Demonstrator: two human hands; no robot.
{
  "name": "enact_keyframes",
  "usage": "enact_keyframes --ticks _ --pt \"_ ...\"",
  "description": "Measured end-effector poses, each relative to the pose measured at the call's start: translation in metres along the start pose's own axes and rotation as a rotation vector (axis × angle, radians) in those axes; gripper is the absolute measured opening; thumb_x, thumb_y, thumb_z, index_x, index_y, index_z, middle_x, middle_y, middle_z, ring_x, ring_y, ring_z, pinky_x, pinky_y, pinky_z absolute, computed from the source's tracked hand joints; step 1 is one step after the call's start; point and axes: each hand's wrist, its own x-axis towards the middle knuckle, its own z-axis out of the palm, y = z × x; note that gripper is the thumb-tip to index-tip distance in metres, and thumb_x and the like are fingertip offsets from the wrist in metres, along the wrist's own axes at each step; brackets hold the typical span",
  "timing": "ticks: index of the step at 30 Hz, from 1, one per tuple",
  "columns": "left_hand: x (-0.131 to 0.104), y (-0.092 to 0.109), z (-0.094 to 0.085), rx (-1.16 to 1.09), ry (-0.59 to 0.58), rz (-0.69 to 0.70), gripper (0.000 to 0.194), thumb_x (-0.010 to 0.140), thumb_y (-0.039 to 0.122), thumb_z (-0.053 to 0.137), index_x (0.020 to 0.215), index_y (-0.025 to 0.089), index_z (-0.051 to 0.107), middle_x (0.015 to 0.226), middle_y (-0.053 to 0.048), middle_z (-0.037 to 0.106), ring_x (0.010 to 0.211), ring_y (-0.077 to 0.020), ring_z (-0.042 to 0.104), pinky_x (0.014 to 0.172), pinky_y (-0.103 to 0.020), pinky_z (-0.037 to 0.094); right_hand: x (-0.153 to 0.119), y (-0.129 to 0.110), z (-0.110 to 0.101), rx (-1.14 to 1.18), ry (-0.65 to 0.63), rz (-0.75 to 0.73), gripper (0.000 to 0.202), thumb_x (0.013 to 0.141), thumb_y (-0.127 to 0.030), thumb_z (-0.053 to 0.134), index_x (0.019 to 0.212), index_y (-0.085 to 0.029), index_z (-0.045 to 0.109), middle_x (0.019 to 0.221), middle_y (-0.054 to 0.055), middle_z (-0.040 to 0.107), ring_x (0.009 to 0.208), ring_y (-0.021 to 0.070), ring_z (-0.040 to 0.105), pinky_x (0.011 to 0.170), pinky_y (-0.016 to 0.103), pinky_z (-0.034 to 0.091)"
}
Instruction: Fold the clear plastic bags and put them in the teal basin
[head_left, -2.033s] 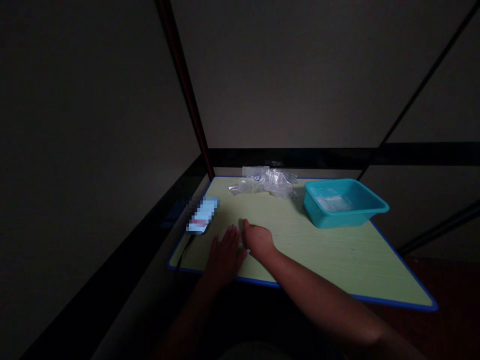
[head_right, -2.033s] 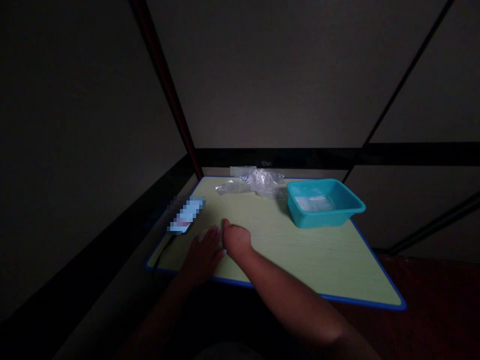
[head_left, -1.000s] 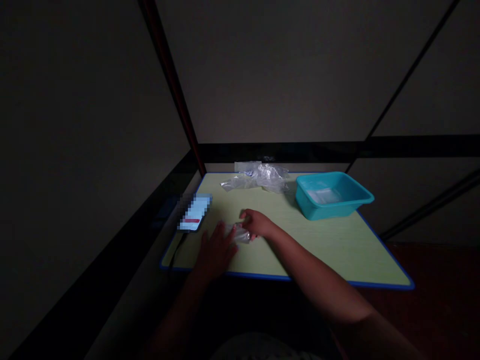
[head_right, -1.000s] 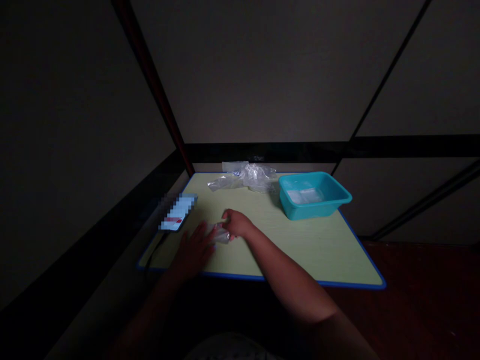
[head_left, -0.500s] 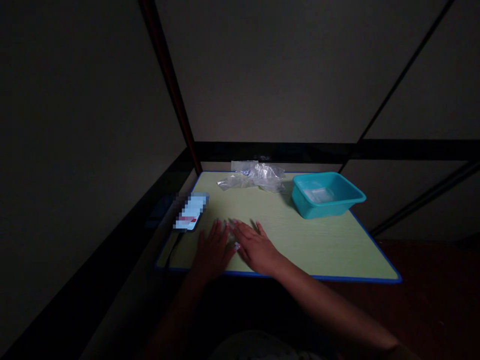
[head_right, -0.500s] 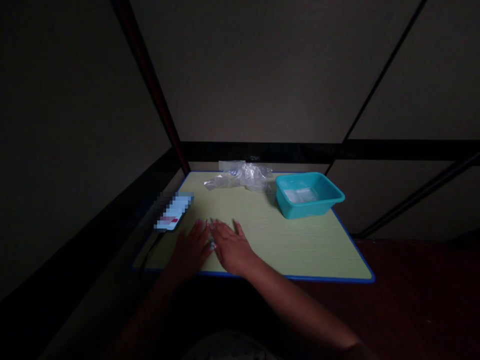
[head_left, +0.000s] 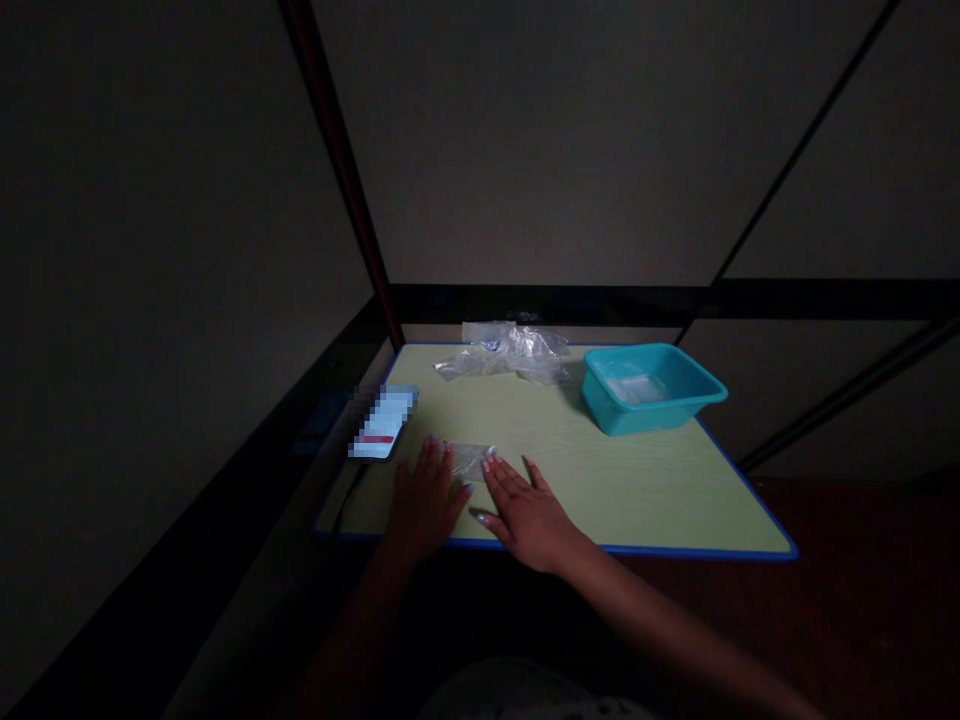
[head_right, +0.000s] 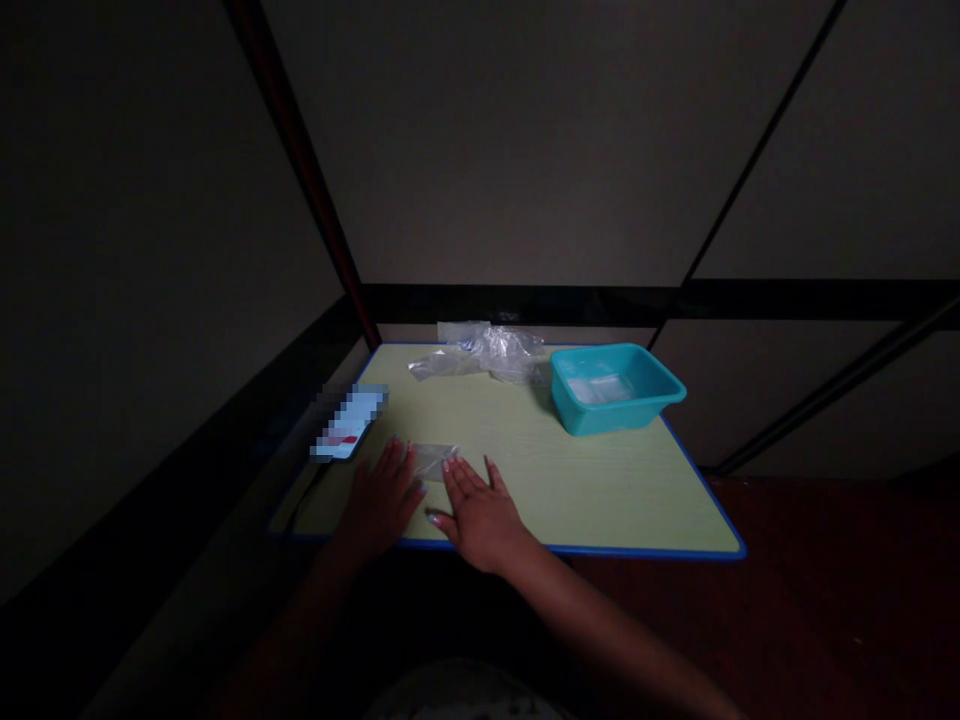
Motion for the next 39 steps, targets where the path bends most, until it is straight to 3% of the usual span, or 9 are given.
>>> enact_keyframes --ticks 9,11,16,21,26,35,39 --pt "-0.003 0.002 0.001 0.021 0.051 -0.267 0.061 0.093 0.042 0.035 0.142 0.005 0.034 0.150 -0.025 0.027 0.140 -0.0353 0.024 0.105 -0.066 0.023 0.000 0.002 0.003 0.034 0.003 0.019 0.070 0.096 -0.054 0.027 0.149 -0.009 0.020 0.154 0.013 0.018 0.143 0.0207 0.012 0.114 0.053 0.003" --pt "-0.005 0.005 -0.003 -0.033 0.044 -0.185 0.058 0.094 0.039 0.035 0.143 0.008 0.033 0.152 -0.022 0.025 0.141 -0.0333 0.023 0.106 -0.063 0.023 0.000 0.003 0.004 0.048 -0.005 0.018 0.070 0.095 -0.055 0.028 0.149 -0.010 0.021 0.154 0.012 0.017 0.144 0.0212 0.011 0.114 0.053 0.003" --pt "-0.001 0.026 -0.017 -0.297 -0.126 0.257 0.056 0.094 0.033 0.032 0.147 0.016 0.027 0.154 -0.012 0.025 0.143 -0.0234 0.021 0.113 -0.055 0.017 0.001 0.004 0.007 0.066 -0.002 0.019 0.065 0.094 -0.043 0.035 0.149 -0.012 0.020 0.153 0.011 0.021 0.143 0.0214 0.013 0.114 0.054 0.001" --pt "0.015 0.039 -0.022 -0.400 -0.154 0.317 0.053 0.096 0.035 0.029 0.146 0.017 0.029 0.153 -0.010 0.027 0.142 -0.0218 0.024 0.114 -0.052 0.016 0.001 0.003 0.007 0.062 0.019 0.038 0.067 0.090 -0.038 0.041 0.149 -0.014 0.021 0.155 0.011 0.018 0.143 0.0222 0.013 0.115 0.052 0.003" --pt "0.023 0.028 -0.019 -0.353 -0.155 0.347 0.051 0.097 0.033 0.024 0.146 0.017 0.028 0.152 -0.011 0.028 0.141 -0.0205 0.027 0.112 -0.049 0.023 0.002 0.002 0.006 0.052 0.024 0.038 0.065 0.092 -0.046 0.040 0.147 -0.013 0.029 0.154 0.013 0.017 0.143 0.0223 0.012 0.114 0.052 0.003" --pt "0.023 0.000 0.004 -0.123 -0.043 0.293 0.052 0.096 0.035 0.032 0.144 0.016 0.032 0.151 -0.013 0.032 0.140 -0.0230 0.029 0.110 -0.049 0.029 0.002 0.003 0.007 0.062 -0.005 0.057 0.070 0.094 -0.050 0.031 0.149 -0.009 0.020 0.154 0.012 0.016 0.143 0.0227 0.012 0.115 0.052 0.004" --pt "0.024 -0.018 0.005 -0.078 -0.080 0.225 0.052 0.096 0.034 0.031 0.145 0.017 0.031 0.152 -0.012 0.029 0.140 -0.0222 0.028 0.110 -0.049 0.029 0.002 0.003 0.008 0.072 -0.014 0.056 0.071 0.094 -0.052 0.029 0.149 -0.009 0.020 0.154 0.013 0.015 0.143 0.0227 0.011 0.115 0.051 0.003"
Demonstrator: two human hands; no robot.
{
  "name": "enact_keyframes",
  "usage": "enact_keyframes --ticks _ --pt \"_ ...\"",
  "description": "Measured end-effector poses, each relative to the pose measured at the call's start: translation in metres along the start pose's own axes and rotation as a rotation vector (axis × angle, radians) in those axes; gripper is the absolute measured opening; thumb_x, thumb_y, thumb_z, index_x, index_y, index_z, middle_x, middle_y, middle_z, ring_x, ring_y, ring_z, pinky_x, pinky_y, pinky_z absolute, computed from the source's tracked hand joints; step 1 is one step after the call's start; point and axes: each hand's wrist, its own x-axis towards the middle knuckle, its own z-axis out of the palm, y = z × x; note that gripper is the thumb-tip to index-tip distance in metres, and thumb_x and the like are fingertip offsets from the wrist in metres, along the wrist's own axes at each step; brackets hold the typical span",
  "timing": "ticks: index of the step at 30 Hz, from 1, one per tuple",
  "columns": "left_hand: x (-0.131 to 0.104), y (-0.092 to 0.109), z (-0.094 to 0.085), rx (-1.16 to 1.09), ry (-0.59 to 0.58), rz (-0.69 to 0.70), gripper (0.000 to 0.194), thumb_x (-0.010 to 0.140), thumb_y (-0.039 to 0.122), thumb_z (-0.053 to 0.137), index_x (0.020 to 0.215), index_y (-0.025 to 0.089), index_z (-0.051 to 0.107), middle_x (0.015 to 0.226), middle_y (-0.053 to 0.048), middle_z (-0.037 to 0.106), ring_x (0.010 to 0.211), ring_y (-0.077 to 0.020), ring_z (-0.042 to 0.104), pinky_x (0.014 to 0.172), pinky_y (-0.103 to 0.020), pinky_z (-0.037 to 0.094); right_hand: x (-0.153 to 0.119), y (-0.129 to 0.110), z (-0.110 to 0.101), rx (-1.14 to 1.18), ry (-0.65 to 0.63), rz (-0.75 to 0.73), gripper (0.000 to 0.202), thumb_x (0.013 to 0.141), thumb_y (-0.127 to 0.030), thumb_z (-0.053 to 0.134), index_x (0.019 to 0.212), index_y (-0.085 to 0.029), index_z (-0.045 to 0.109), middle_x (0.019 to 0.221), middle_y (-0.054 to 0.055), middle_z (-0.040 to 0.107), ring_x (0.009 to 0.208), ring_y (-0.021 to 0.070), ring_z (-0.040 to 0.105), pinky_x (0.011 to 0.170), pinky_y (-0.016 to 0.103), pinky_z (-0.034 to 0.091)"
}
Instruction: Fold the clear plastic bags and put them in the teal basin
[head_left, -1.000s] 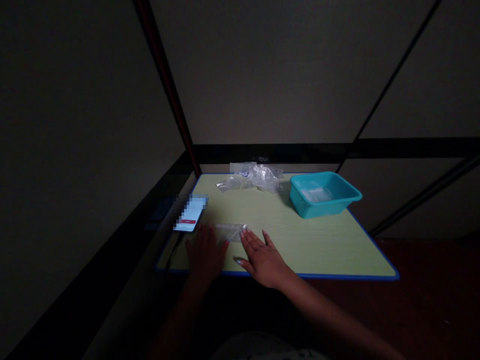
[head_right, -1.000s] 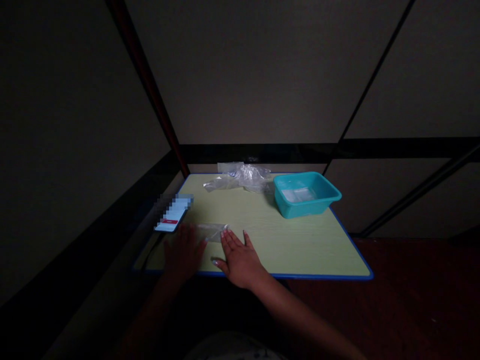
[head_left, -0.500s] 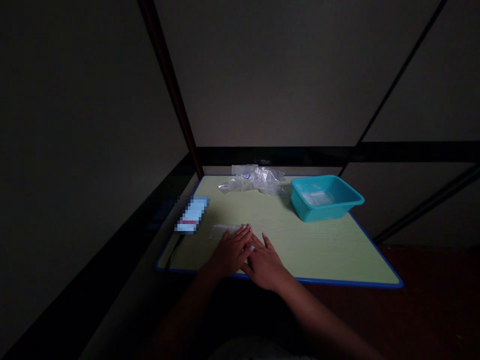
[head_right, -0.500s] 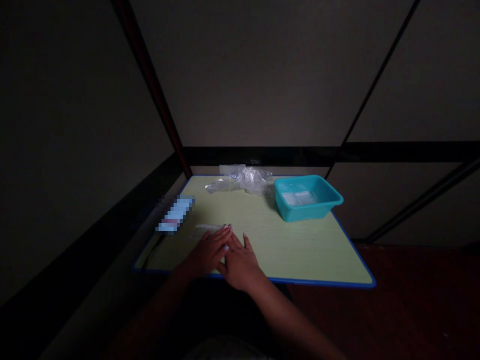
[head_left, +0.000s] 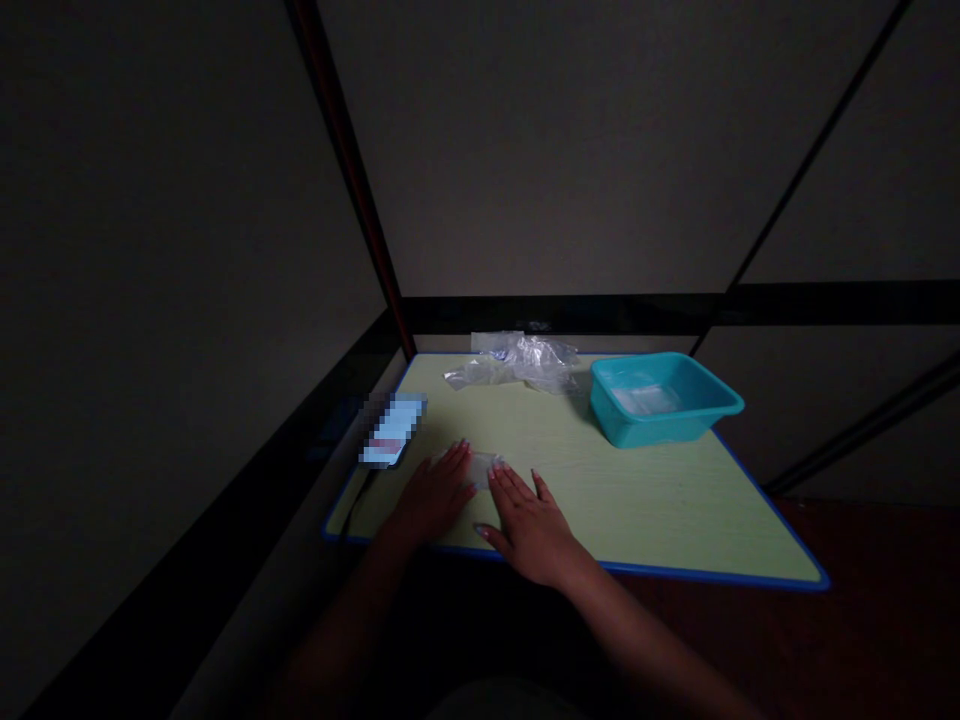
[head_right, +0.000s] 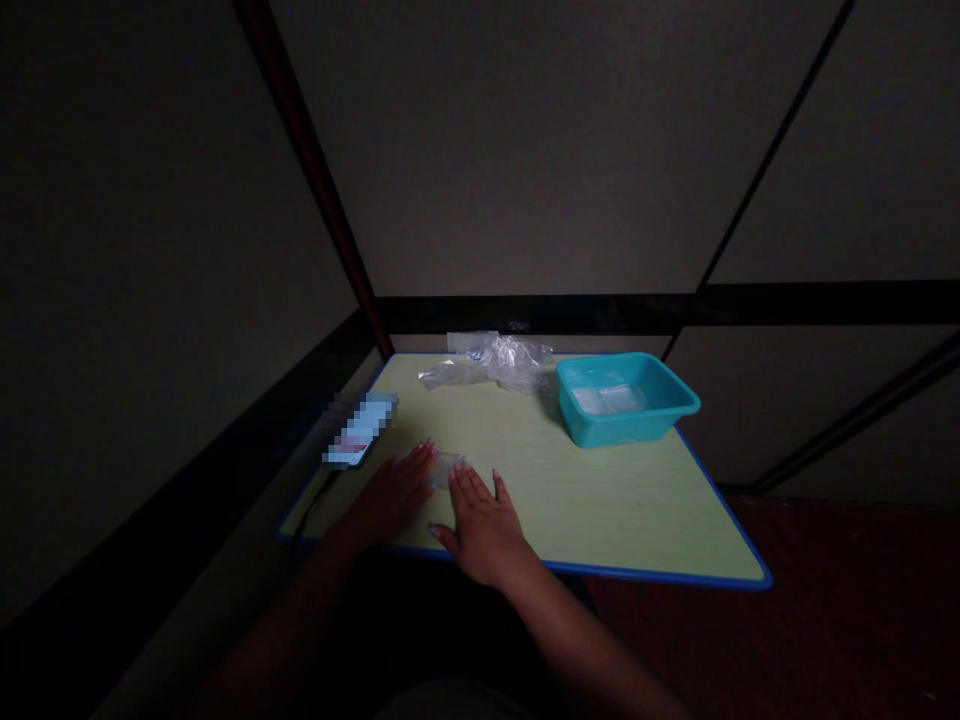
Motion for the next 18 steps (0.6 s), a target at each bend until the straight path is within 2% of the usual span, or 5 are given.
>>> enact_keyframes --ticks 4,8,11,14,18 --pt "-0.001 -0.008 -0.004 0.013 -0.043 -0.087 0.054 0.095 0.034 0.031 0.145 0.013 0.030 0.152 -0.014 0.027 0.141 -0.0231 0.027 0.110 -0.050 0.029 0.000 0.000 0.000 0.005 -0.011 0.003 0.073 0.094 -0.054 0.029 0.149 -0.009 0.018 0.154 0.012 0.014 0.144 0.0227 0.010 0.115 0.051 0.002" --pt "-0.002 0.002 -0.002 0.035 0.027 -0.171 0.055 0.094 0.033 0.032 0.143 0.008 0.033 0.151 -0.018 0.029 0.140 -0.0277 0.027 0.109 -0.054 0.028 0.001 0.000 0.000 0.008 -0.009 0.004 0.071 0.094 -0.053 0.028 0.149 -0.010 0.019 0.154 0.012 0.014 0.144 0.0225 0.010 0.115 0.051 0.002" --pt "-0.002 0.021 -0.001 -0.034 0.097 -0.064 0.054 0.094 0.031 0.032 0.145 0.011 0.030 0.152 -0.016 0.028 0.142 -0.0260 0.023 0.111 -0.054 0.023 0.001 0.000 -0.001 0.012 -0.007 -0.005 0.072 0.093 -0.053 0.032 0.149 -0.009 0.020 0.154 0.013 0.015 0.143 0.0231 0.010 0.115 0.052 0.002" --pt "0.001 0.041 -0.004 -0.156 0.071 0.074 0.054 0.095 0.032 0.030 0.146 0.014 0.027 0.153 -0.013 0.027 0.143 -0.0222 0.021 0.113 -0.052 0.019 0.001 -0.001 -0.003 0.015 -0.006 -0.007 0.070 0.093 -0.049 0.035 0.149 -0.011 0.020 0.154 0.012 0.016 0.143 0.0229 0.011 0.114 0.053 0.002" --pt "0.007 0.052 -0.009 -0.190 0.009 0.042 0.055 0.096 0.035 0.029 0.146 0.013 0.025 0.153 -0.013 0.025 0.142 -0.0218 0.023 0.112 -0.052 0.022 0.000 -0.002 -0.004 -0.001 -0.007 -0.008 0.067 0.093 -0.047 0.037 0.149 -0.012 0.023 0.154 0.012 0.016 0.143 0.0223 0.012 0.114 0.053 0.003"
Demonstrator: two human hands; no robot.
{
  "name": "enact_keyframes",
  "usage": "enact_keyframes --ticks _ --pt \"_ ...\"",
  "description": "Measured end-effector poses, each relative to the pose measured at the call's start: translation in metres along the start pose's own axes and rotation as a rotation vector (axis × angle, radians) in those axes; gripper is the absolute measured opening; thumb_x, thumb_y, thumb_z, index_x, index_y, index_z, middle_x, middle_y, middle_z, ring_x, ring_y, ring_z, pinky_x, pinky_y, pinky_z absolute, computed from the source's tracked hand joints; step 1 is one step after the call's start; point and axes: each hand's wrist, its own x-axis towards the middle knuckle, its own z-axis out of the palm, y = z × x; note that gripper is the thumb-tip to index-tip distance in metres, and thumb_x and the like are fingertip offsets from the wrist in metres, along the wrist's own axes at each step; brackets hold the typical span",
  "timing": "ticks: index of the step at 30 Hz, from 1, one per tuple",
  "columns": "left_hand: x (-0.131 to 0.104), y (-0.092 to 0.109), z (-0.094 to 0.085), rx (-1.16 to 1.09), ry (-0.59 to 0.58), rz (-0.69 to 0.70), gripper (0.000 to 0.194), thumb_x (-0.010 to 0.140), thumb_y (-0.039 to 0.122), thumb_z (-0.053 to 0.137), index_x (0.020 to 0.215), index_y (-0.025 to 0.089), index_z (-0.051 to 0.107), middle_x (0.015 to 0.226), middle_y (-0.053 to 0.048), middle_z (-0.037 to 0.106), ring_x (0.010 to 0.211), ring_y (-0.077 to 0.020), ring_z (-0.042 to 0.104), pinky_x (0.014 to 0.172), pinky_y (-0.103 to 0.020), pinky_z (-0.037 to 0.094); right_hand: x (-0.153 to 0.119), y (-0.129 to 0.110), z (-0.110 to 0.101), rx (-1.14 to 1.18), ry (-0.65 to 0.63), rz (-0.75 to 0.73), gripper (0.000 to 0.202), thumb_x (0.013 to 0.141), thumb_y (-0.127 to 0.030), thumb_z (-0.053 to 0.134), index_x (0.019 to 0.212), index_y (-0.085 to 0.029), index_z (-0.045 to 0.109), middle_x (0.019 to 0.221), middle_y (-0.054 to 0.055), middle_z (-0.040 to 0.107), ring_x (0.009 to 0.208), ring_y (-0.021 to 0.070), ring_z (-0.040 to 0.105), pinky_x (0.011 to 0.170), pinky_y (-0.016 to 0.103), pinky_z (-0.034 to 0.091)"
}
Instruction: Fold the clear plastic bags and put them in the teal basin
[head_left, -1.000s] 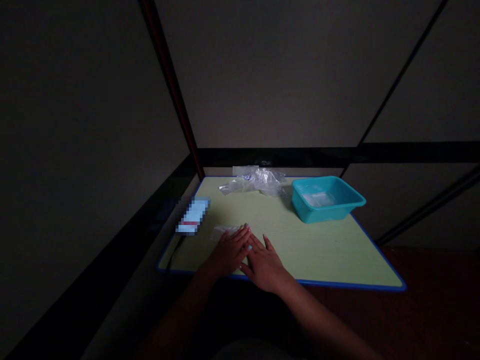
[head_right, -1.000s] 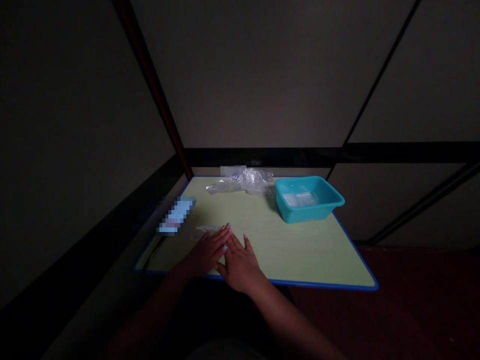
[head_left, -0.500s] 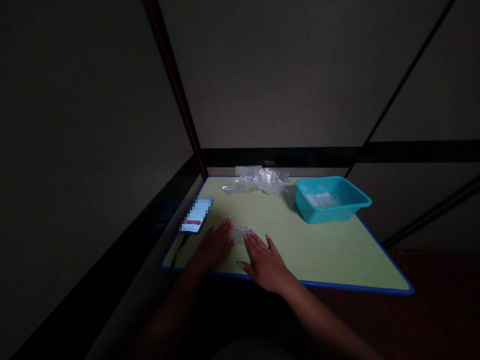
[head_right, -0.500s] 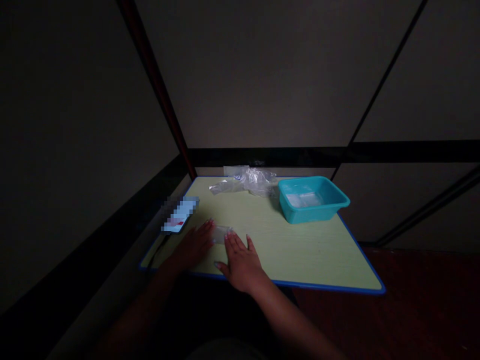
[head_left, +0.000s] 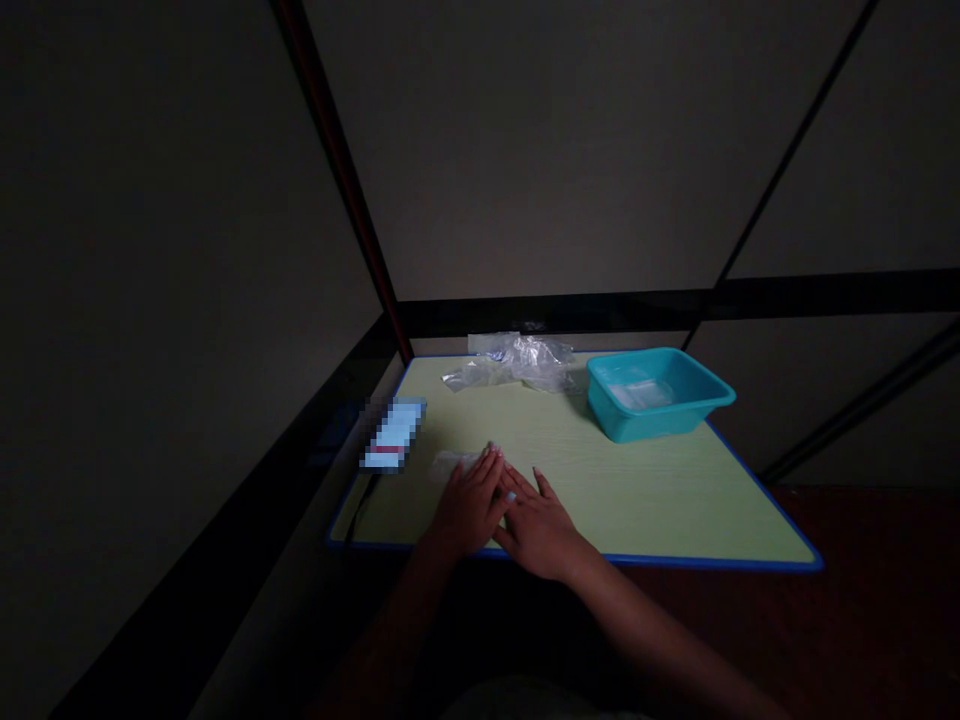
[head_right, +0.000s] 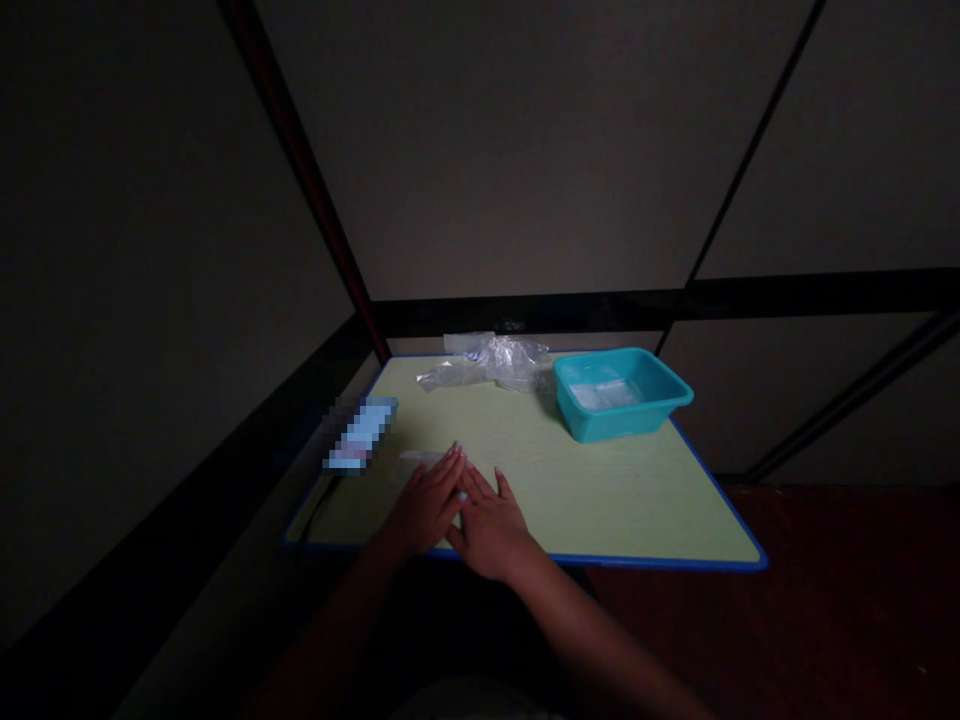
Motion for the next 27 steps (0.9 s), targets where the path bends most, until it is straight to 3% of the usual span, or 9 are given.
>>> enact_keyframes --ticks 10,16,21,27 --pt "-0.012 -0.037 0.000 0.253 0.037 -0.167 0.054 0.095 0.036 0.033 0.142 0.009 0.034 0.152 -0.015 0.027 0.141 -0.0251 0.026 0.110 -0.050 0.030 0.000 0.002 0.002 -0.020 -0.010 0.008 0.075 0.094 -0.058 0.029 0.149 -0.008 0.019 0.154 0.013 0.016 0.143 0.0226 0.011 0.115 0.052 0.003" --pt "-0.018 -0.044 -0.001 0.252 0.028 -0.238 0.056 0.095 0.038 0.033 0.144 0.011 0.031 0.152 -0.015 0.026 0.141 -0.0249 0.025 0.108 -0.052 0.031 -0.001 0.000 0.002 -0.017 -0.009 0.011 0.075 0.094 -0.057 0.027 0.149 -0.007 0.019 0.154 0.013 0.014 0.143 0.0225 0.010 0.115 0.052 0.004" --pt "-0.019 -0.044 0.003 0.244 0.123 -0.198 0.057 0.094 0.039 0.035 0.144 0.010 0.031 0.152 -0.016 0.027 0.141 -0.0271 0.026 0.107 -0.053 0.031 0.001 -0.003 -0.004 -0.022 -0.029 0.039 0.071 0.094 -0.052 0.031 0.150 -0.011 0.016 0.155 0.013 0.009 0.144 0.0224 0.007 0.114 0.053 0.006" --pt "-0.023 -0.046 0.005 0.237 0.286 -0.171 0.055 0.095 0.034 0.032 0.145 0.011 0.030 0.153 -0.015 0.025 0.142 -0.0278 0.022 0.110 -0.058 0.023 0.019 -0.018 -0.017 -0.044 0.058 0.074 0.062 0.096 -0.039 0.026 0.151 -0.014 0.008 0.156 0.007 0.005 0.144 0.0187 0.002 0.114 0.051 0.004"
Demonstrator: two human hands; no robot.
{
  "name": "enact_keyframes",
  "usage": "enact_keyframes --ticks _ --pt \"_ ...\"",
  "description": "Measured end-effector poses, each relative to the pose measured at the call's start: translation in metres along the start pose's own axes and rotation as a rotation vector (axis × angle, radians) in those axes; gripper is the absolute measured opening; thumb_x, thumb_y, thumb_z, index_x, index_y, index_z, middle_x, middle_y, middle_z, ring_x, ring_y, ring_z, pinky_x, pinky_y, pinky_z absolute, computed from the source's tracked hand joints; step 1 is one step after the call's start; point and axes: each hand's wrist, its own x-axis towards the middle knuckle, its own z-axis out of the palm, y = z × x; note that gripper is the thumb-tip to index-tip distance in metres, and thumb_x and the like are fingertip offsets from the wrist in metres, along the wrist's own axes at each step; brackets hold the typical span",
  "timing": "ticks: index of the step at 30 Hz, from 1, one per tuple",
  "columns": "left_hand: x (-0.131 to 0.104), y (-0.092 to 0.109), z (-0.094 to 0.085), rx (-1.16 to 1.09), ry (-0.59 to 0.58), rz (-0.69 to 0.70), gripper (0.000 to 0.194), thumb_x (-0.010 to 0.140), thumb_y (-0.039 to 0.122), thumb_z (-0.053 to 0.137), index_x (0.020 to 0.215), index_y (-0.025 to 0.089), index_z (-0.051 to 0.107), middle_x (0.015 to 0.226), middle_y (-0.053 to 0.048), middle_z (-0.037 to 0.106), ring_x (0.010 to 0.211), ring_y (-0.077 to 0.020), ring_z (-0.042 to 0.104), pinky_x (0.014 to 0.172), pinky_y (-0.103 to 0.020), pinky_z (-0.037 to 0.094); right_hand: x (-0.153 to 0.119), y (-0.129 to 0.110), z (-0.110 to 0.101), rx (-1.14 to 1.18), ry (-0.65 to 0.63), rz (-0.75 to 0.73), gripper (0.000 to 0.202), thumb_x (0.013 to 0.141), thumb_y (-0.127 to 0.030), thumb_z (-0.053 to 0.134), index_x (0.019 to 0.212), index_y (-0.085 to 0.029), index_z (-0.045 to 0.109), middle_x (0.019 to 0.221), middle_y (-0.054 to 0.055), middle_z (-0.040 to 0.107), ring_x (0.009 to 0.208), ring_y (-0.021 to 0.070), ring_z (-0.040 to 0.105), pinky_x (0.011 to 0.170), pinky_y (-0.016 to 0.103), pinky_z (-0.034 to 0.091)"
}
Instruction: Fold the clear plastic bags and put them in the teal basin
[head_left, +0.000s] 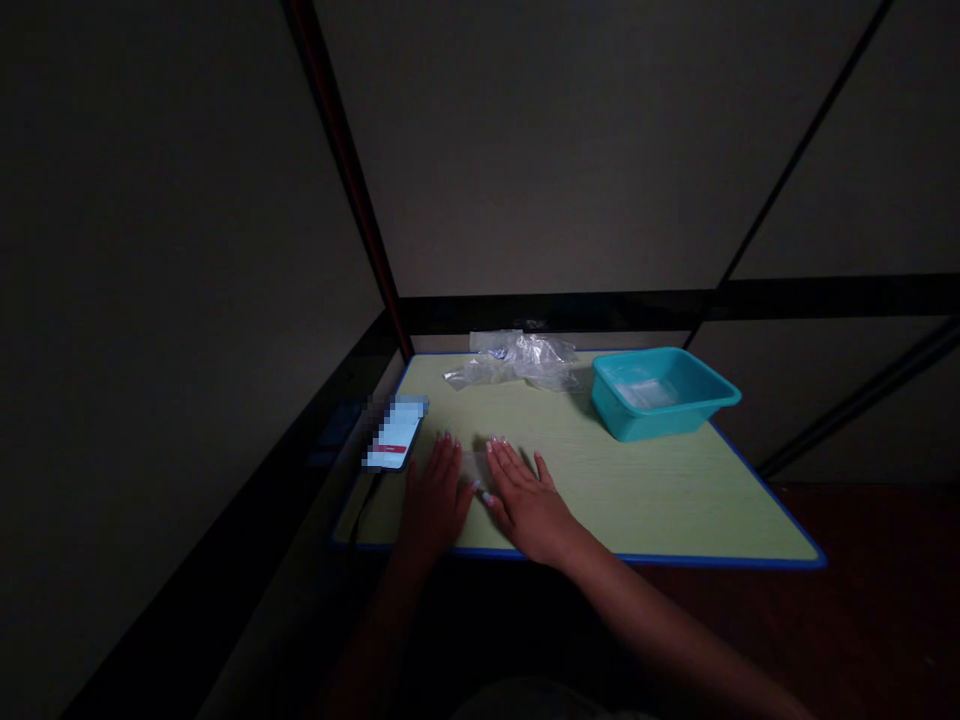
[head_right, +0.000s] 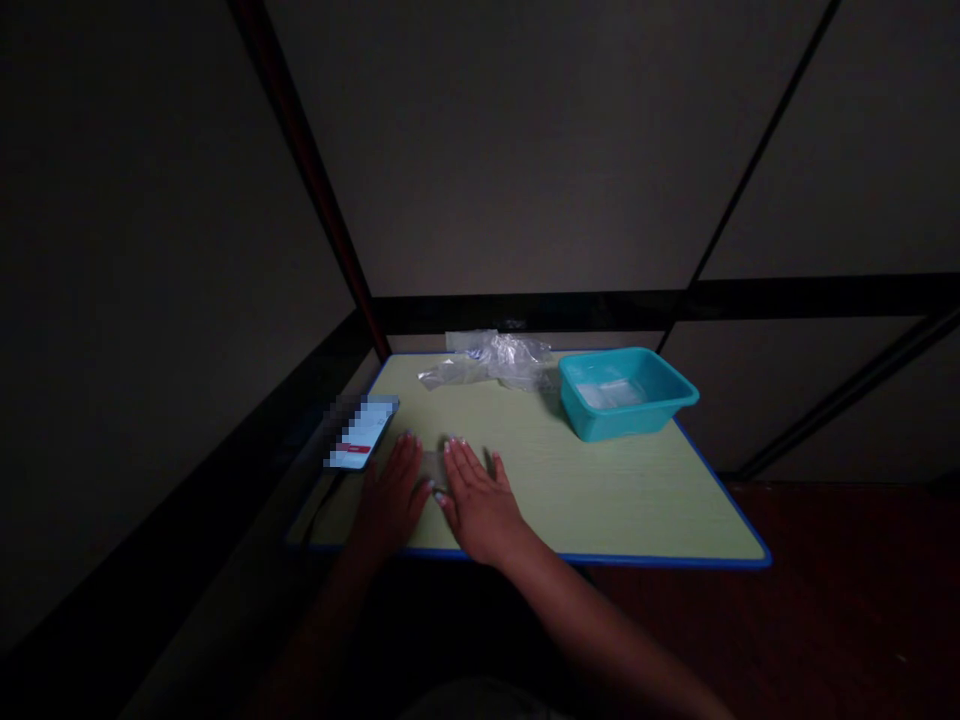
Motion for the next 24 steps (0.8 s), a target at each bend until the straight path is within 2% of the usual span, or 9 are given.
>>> enact_keyframes --ticks 3,6,9,13,18,24 --pt "-0.001 -0.001 0.001 -0.015 -0.030 -0.006 0.051 0.096 0.030 0.027 0.142 0.011 0.035 0.151 -0.015 0.029 0.141 -0.0278 0.026 0.110 -0.060 0.024 0.015 -0.004 0.005 -0.015 0.000 -0.009 0.062 0.096 -0.039 0.025 0.151 -0.015 0.009 0.156 0.006 0.007 0.144 0.0194 0.003 0.114 0.052 0.002" --pt "0.001 -0.001 0.001 -0.031 -0.082 -0.016 0.050 0.095 0.029 0.026 0.140 0.013 0.040 0.149 -0.014 0.035 0.138 -0.0283 0.031 0.107 -0.061 0.027 0.026 -0.003 0.014 -0.023 -0.057 0.020 0.063 0.096 -0.040 0.026 0.151 -0.014 0.011 0.156 0.008 0.007 0.144 0.0205 0.002 0.114 0.053 0.002" --pt "0.002 0.000 -0.001 -0.038 -0.107 -0.019 0.048 0.095 0.029 0.027 0.139 0.016 0.042 0.148 -0.013 0.037 0.138 -0.0276 0.033 0.107 -0.061 0.028 0.030 0.000 0.021 -0.022 -0.103 0.050 0.065 0.095 -0.044 0.024 0.151 -0.013 0.012 0.156 0.008 0.006 0.144 0.0211 0.002 0.113 0.055 0.002" --pt "0.003 0.001 -0.001 -0.035 -0.126 -0.025 0.049 0.095 0.028 0.028 0.140 0.016 0.041 0.149 -0.012 0.034 0.139 -0.0271 0.031 0.105 -0.062 0.029 0.030 0.002 0.024 -0.018 -0.101 0.056 0.066 0.095 -0.047 0.022 0.151 -0.013 0.012 0.156 0.008 0.005 0.144 0.0211 0.002 0.113 0.054 0.003" --pt "0.002 0.000 0.001 -0.023 -0.110 -0.040 0.049 0.094 0.029 0.029 0.140 0.018 0.041 0.149 -0.012 0.034 0.139 -0.0284 0.030 0.105 -0.063 0.028 0.029 0.001 0.023 -0.022 -0.104 0.058 0.066 0.095 -0.046 0.024 0.151 -0.013 0.013 0.156 0.007 0.005 0.144 0.0216 0.002 0.113 0.055 0.003" --pt "0.002 0.010 -0.005 -0.073 -0.055 -0.028 0.051 0.094 0.026 0.028 0.144 0.015 0.034 0.152 -0.014 0.029 0.142 -0.0273 0.023 0.109 -0.063 0.017 0.029 0.000 0.024 -0.023 -0.089 0.061 0.065 0.095 -0.044 0.021 0.151 -0.012 0.013 0.156 0.007 0.006 0.144 0.0213 0.002 0.113 0.055 0.004"
